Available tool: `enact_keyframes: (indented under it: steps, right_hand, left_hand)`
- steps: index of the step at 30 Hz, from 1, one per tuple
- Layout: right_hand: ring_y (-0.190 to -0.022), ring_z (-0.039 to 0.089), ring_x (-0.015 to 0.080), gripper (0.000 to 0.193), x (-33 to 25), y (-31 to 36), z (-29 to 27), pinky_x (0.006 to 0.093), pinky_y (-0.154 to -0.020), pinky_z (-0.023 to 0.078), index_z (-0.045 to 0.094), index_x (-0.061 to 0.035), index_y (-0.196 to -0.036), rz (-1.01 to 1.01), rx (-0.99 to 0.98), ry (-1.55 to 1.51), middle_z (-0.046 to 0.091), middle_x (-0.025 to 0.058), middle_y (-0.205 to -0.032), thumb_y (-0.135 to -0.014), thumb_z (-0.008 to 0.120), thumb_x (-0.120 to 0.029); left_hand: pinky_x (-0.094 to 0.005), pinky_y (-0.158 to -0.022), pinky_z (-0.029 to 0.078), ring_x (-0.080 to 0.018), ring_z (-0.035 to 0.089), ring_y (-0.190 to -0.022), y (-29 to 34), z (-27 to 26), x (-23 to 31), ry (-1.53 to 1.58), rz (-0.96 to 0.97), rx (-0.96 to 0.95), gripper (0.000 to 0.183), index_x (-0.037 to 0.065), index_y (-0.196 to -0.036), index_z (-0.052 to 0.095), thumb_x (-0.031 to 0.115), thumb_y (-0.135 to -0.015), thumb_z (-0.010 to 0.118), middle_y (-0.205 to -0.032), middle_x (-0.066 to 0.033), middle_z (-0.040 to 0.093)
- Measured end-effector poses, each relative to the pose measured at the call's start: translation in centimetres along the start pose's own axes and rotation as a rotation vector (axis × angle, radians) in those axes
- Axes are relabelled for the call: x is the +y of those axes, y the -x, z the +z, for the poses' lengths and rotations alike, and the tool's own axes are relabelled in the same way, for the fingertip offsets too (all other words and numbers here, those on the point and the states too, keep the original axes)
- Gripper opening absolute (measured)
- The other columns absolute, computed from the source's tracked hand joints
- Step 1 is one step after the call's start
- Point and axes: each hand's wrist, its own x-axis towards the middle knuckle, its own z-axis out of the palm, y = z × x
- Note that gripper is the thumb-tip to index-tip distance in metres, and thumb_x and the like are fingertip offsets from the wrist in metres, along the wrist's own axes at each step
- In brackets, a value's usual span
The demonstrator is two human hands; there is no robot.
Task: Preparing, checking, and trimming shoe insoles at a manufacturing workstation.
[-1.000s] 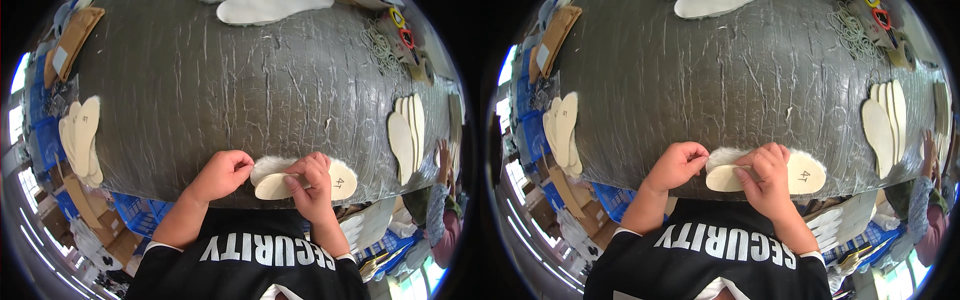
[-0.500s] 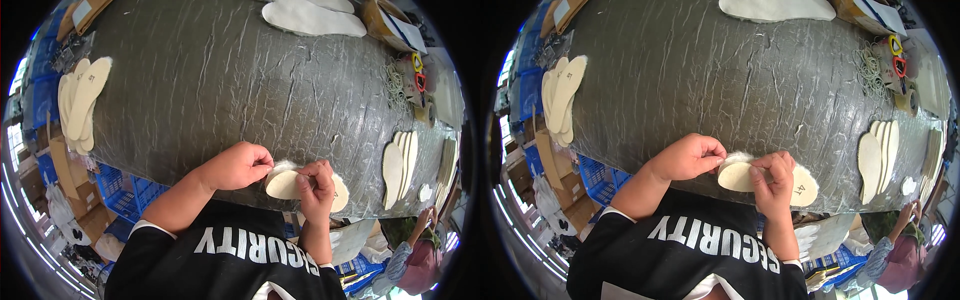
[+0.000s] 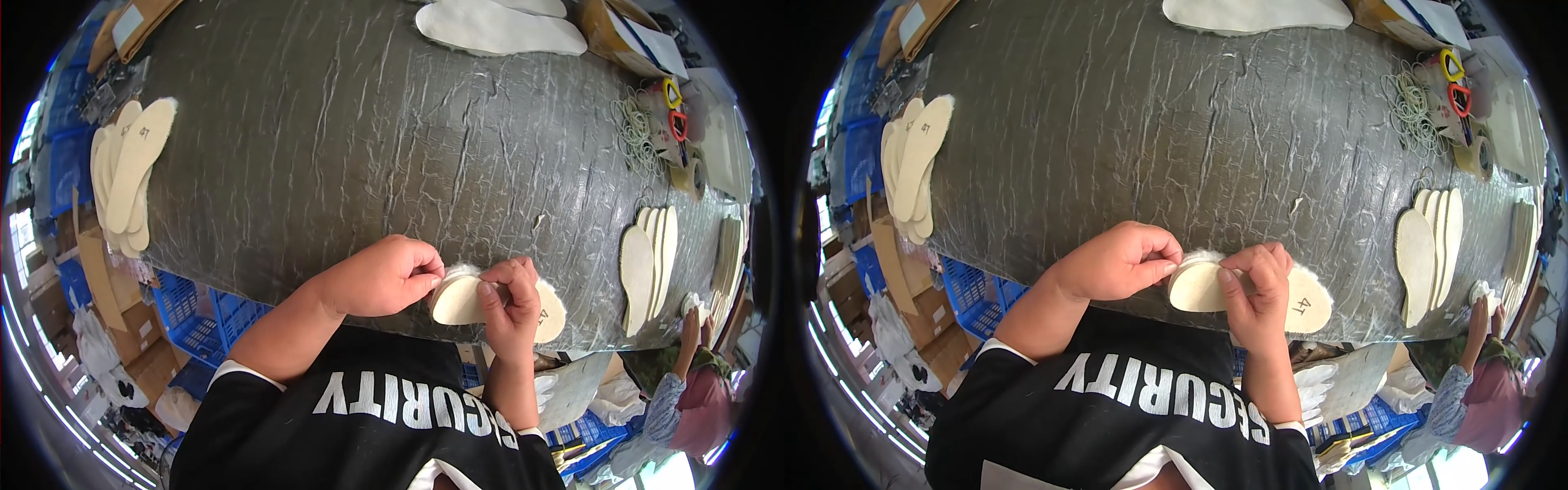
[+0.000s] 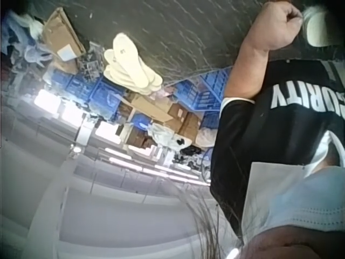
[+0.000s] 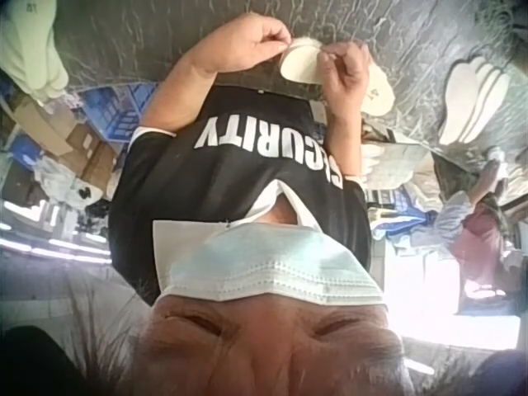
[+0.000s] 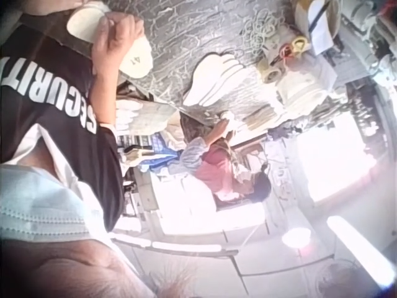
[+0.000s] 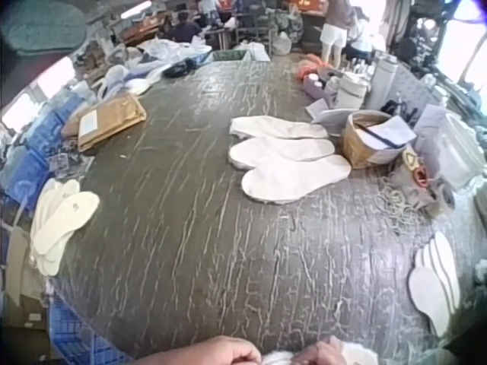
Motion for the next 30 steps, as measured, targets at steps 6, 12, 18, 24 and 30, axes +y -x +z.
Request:
enact_keyframes:
  steps: [6, 12, 18, 24, 30]
  right_hand:
    - [-0.083, 0.049, 0.0242, 0.014, 0.3, -0.1, 0.3, 0.0364, -0.083, 0.034, 0.062, -0.0092, -0.082, -0.075, 0.013, 0.071, 0.058, 0.0016, -0.078, -0.072, 0.07, -0.007]
    - [-0.089, 0.05, 0.0278, 0.029, 0.6, 0.4, 0.3, 0.0403, -0.086, 0.033, 0.061, -0.0095, -0.095, -0.116, 0.072, 0.258, 0.058, 0.006, -0.094, -0.07, 0.074, -0.015]
    - [-0.1, 0.052, 0.0296, 0.038, 0.7, -0.1, -1.7, 0.0445, -0.091, 0.032, 0.063, -0.0091, -0.104, -0.096, -0.06, 0.487, 0.06, 0.0065, -0.101, -0.07, 0.075, -0.022]
    - [-0.097, 0.053, 0.0254, 0.029, 1.4, 0.3, -1.7, 0.0441, -0.09, 0.033, 0.064, -0.0115, -0.098, -0.054, -0.064, 0.537, 0.061, 0.0035, -0.095, -0.072, 0.074, -0.019]
    - [-0.107, 0.053, 0.0259, 0.037, 1.1, 1.1, -1.3, 0.0483, -0.095, 0.03, 0.064, -0.0129, -0.102, -0.027, -0.032, 0.611, 0.061, 0.0027, -0.108, -0.069, 0.076, -0.024]
  left_hand:
    - [-0.0296, -0.067, 0.049, -0.0132, 0.059, -0.074, 0.0, 0.2, 0.3, -0.072, 0.057, 0.026, 0.008, -0.003, -0.091, 0.061, 0.002, -0.087, 0.057, -0.081, -0.0086, 0.064]
    - [-0.0359, -0.063, 0.047, -0.0272, 0.06, -0.07, -0.1, 0.9, 0.2, -0.18, 0.165, 0.15, 0.009, -0.004, -0.084, 0.061, 0.003, -0.084, 0.057, -0.079, -0.0163, 0.062]
    - [-0.0332, -0.066, 0.046, -0.0234, 0.057, -0.073, 0.7, -0.1, -1.1, -0.289, 0.129, 0.167, 0.007, -0.003, -0.087, 0.059, 0.001, -0.083, 0.056, -0.082, -0.0132, 0.059]
    - [-0.0339, -0.077, 0.05, -0.0224, 0.063, -0.088, 0.6, 0.8, -1.3, -0.36, -0.003, 0.37, 0.015, -0.002, -0.096, 0.06, 0.01, -0.087, 0.063, -0.097, -0.0112, 0.061]
    - [-0.0531, -0.112, 0.021, -0.0311, 0.038, -0.134, 0.5, 4.0, -3.0, -1.099, 0.543, 0.184, 0.068, 0.002, -0.126, 0.053, 0.039, -0.073, 0.073, -0.139, -0.0138, 0.048]
